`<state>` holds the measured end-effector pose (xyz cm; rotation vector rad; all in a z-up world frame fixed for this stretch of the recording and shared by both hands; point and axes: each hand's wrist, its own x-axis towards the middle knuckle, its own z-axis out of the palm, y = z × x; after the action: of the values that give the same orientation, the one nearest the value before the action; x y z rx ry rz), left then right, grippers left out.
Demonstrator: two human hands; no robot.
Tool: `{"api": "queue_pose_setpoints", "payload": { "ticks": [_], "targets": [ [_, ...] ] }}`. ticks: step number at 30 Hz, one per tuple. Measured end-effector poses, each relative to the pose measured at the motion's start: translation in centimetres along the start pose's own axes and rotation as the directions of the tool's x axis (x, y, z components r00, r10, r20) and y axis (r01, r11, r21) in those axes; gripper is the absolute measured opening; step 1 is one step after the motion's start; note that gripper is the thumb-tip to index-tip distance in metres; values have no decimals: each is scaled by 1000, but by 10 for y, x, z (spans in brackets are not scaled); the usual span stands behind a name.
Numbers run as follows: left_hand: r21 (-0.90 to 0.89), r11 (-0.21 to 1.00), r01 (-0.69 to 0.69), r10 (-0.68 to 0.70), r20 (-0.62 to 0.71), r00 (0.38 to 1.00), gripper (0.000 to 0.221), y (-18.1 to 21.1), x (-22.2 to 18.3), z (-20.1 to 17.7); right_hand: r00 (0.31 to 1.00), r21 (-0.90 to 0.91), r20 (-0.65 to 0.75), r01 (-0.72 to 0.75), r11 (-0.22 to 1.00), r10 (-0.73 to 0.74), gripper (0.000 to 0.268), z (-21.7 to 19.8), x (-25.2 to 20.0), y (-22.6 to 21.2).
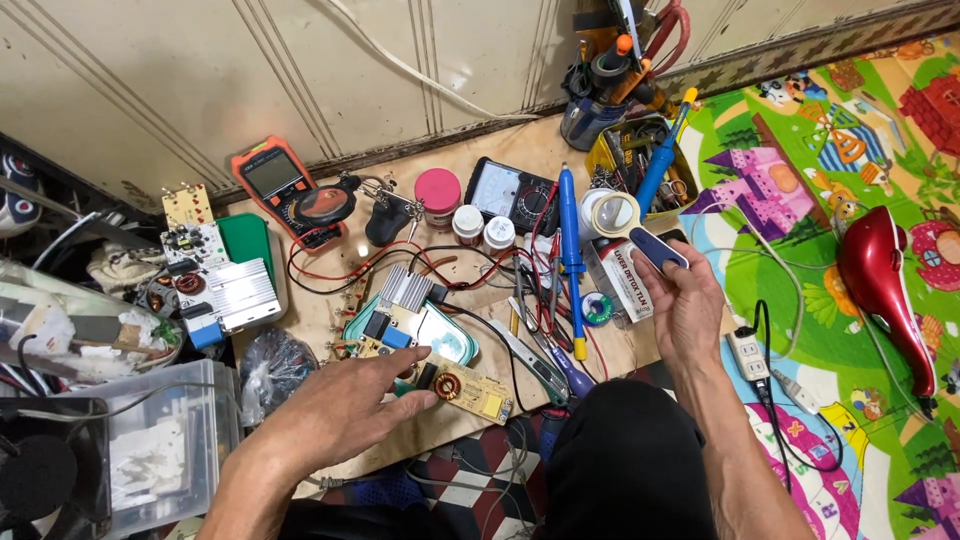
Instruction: Inspecting and organizing various electronic circuit boards on a repair bench.
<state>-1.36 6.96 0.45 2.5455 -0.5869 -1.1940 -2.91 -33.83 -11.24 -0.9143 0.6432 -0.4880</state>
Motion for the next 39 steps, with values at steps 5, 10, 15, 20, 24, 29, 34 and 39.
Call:
{"api": "queue_pose_setpoints", "payload": {
  "ticks": [5, 10, 15, 20, 24, 29, 34, 39],
  "targets": [
    [-32, 999, -36, 36, -14, 999, 77, -5, 1, 1, 1000, 33, 0, -14, 999, 14, 31, -4, 4, 4],
    [-26, 999, -36, 36, -18, 999, 77, -7, 3, 2, 1000, 49, -9, -22, 999, 22, 31, -2, 4, 4],
    [-46, 999, -15, 15, 7, 1000, 76, 0, -1, -4, 1000, 66, -3, -14, 998, 14, 31, -4, 0, 2],
    [-66, 998, 4, -2, 36, 999, 76, 1, -3, -5, 999, 79, -47, -2, 997, 6, 22, -18, -9, -2],
    [-51, 999, -8, 9, 26, 1000, 77, -3, -2, -2, 987, 137, -145, 90, 987, -70, 23, -31, -1, -12],
    [-25, 999, -31, 31, 4, 999, 78, -10, 5, 5, 953, 6, -242, 188, 982, -181, 20, -37, 38, -23],
    [-64, 997, 39, -35, 57, 998, 82, -13, 9, 4, 929, -172, -191, 286, 943, -317, 31, -51, 77, -16],
    [-22, 998, 58, -56, 70, 996, 79, -6, 19, 1, 962, -111, -183, 185, 976, -203, 47, -44, 36, -13]
  ]
}}
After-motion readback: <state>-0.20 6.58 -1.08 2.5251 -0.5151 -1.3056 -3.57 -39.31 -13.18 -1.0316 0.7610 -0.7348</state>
